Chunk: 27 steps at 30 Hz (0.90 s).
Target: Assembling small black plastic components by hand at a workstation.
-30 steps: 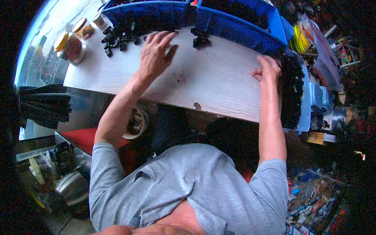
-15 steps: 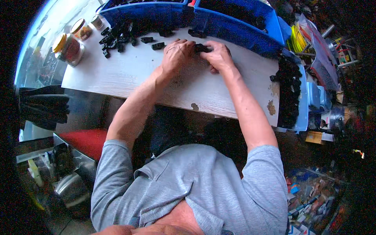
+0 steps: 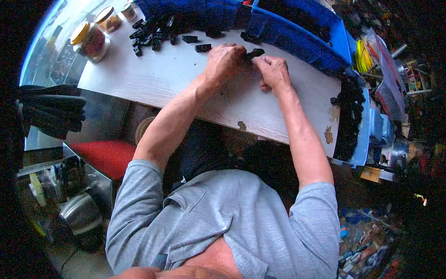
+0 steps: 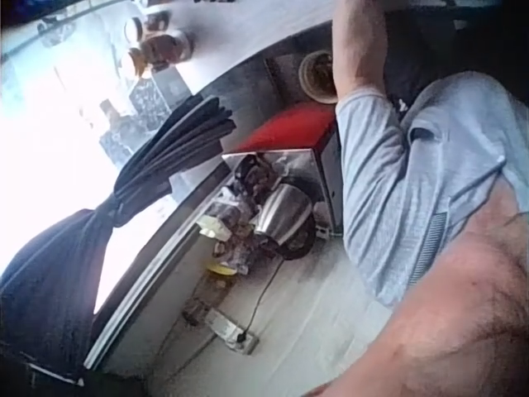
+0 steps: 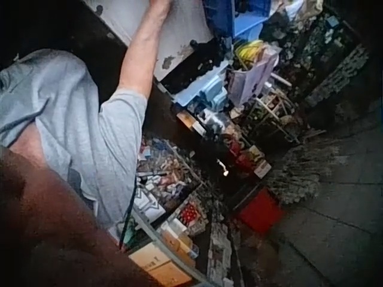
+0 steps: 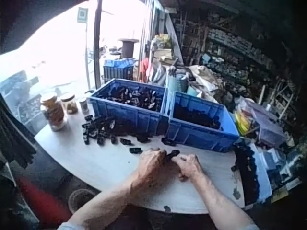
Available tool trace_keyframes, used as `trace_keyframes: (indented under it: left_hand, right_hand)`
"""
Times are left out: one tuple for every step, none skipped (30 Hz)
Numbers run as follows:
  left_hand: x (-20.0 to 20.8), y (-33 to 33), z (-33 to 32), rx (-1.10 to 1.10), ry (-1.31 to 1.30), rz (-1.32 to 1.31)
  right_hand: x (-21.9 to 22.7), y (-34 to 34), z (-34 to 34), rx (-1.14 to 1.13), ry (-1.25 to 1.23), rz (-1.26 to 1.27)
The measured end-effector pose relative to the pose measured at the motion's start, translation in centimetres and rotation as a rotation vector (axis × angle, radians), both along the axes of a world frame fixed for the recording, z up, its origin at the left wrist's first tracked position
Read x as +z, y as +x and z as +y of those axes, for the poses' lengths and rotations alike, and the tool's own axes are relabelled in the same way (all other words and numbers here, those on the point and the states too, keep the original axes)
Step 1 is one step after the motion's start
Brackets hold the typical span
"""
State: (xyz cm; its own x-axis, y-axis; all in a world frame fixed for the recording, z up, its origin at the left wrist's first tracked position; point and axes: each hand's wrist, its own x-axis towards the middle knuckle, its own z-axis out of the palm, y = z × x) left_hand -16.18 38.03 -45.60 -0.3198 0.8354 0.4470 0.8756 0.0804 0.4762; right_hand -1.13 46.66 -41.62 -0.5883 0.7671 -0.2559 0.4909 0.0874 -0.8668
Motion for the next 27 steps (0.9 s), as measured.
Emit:
trace_keyframes:
  left_hand:
    - [0.1,0.1,-0.1,0.004,-0.003,-0.001]
    - [0.3,0.2,-0.2,0.002,-0.014,0.007]
    - [0.3,0.3,-0.1,-0.005,-0.021,0.016]
    - [0.3,0.3,-0.1,-0.009,-0.020,0.015]
    - [0.4,0.2,-0.1,-0.020,-0.011,0.009]
    - [0.4,0.1,-0.2,-0.027,-0.005,0.003]
    - [0.4,-0.1,-0.2,-0.030,-0.005,0.002]
    - [0.4,-0.2,-0.3,-0.060,-0.025,-0.003]
    - [0.3,-0.3,-0.3,-0.092,-0.042,-0.008]
    - [0.3,-0.3,-0.2,-0.097,-0.041,-0.009]
    - [0.2,-0.2,-0.1,-0.098,0.006,0.003]
    - [0.2,-0.3,-0.2,-0.095,0.049,0.015]
    - [0.1,-0.4,-0.2,-0.096,0.047,0.015]
    - [0.0,-0.5,-0.3,-0.113,0.054,0.029]
    - [0.0,-0.5,-0.4,-0.131,0.061,0.041]
    - [0.0,-0.4,-0.4,-0.130,0.060,0.039]
    - [0.0,-0.3,-0.4,-0.132,0.060,0.046]
    - [0.1,-0.1,-0.3,-0.136,0.059,0.055]
    - [0.2,0.1,-0.2,-0.135,0.057,0.054]
    - [0.3,0.3,-0.2,-0.130,0.055,0.096]
    - [0.3,0.4,-0.3,-0.122,0.054,0.136]
    - [0.2,0.3,-0.4,-0.118,0.052,0.136]
    - [0.3,0.2,-0.4,-0.126,0.025,0.123]
    - [0.5,0.1,-0.4,-0.135,0.000,0.111]
    - [0.6,0.0,-0.6,-0.131,-0.001,0.112]
    - [0.8,-0.2,-0.8,-0.095,0.006,0.083]
    - [1.1,-0.4,-1.1,-0.064,0.015,0.055]
  right_hand:
    - [0.2,-0.1,-0.6,-0.057,-0.055,0.053]
    - [0.3,-0.1,-0.9,-0.115,-0.110,0.105]
    - [0.2,-0.1,-0.8,-0.118,-0.108,0.105]
    - [0.0,0.0,-0.6,-0.128,-0.097,0.114]
    - [-0.1,0.2,-0.5,-0.138,-0.085,0.123]
    - [-0.3,0.2,-0.5,-0.140,-0.085,0.123]
    - [-0.5,0.3,-0.5,-0.136,-0.051,0.139]
    - [-0.6,0.4,-0.5,-0.133,-0.017,0.156]
    - [-0.6,0.5,-0.4,-0.138,-0.015,0.155]
    - [-0.7,0.6,-0.2,-0.084,-0.006,0.170]
    - [-0.7,0.7,-0.1,-0.031,0.003,0.185]
    - [-0.6,0.6,-0.2,-0.032,0.001,0.185]
    - [-0.4,0.4,-0.3,-0.014,-0.009,0.163]
    - [-0.2,0.3,-0.3,0.004,-0.019,0.142]
    - [-0.1,0.3,-0.3,0.005,-0.020,0.140]
    - [-0.1,0.3,-0.3,0.012,-0.023,0.145]
    - [0.0,0.3,-0.2,0.020,-0.026,0.150]
    - [-0.2,0.4,-0.2,0.021,-0.028,0.150]
    - [-0.3,0.4,-0.1,0.024,-0.035,0.174]
    - [-0.5,0.4,-0.1,0.028,-0.043,0.199]
    - [-0.7,0.3,0.0,0.032,-0.045,0.198]
    - [-0.8,0.1,0.1,0.026,-0.035,0.197]
    - [-0.9,-0.1,0.2,0.021,-0.026,0.197]
    - [-0.9,-0.1,0.1,0.025,-0.027,0.197]
    - [-1.0,-0.1,0.0,-0.031,-0.074,0.247]
    - [-1.0,0.0,0.0,-0.088,-0.122,0.297]
    - [-1.1,0.2,0.1,-0.089,-0.122,0.299]
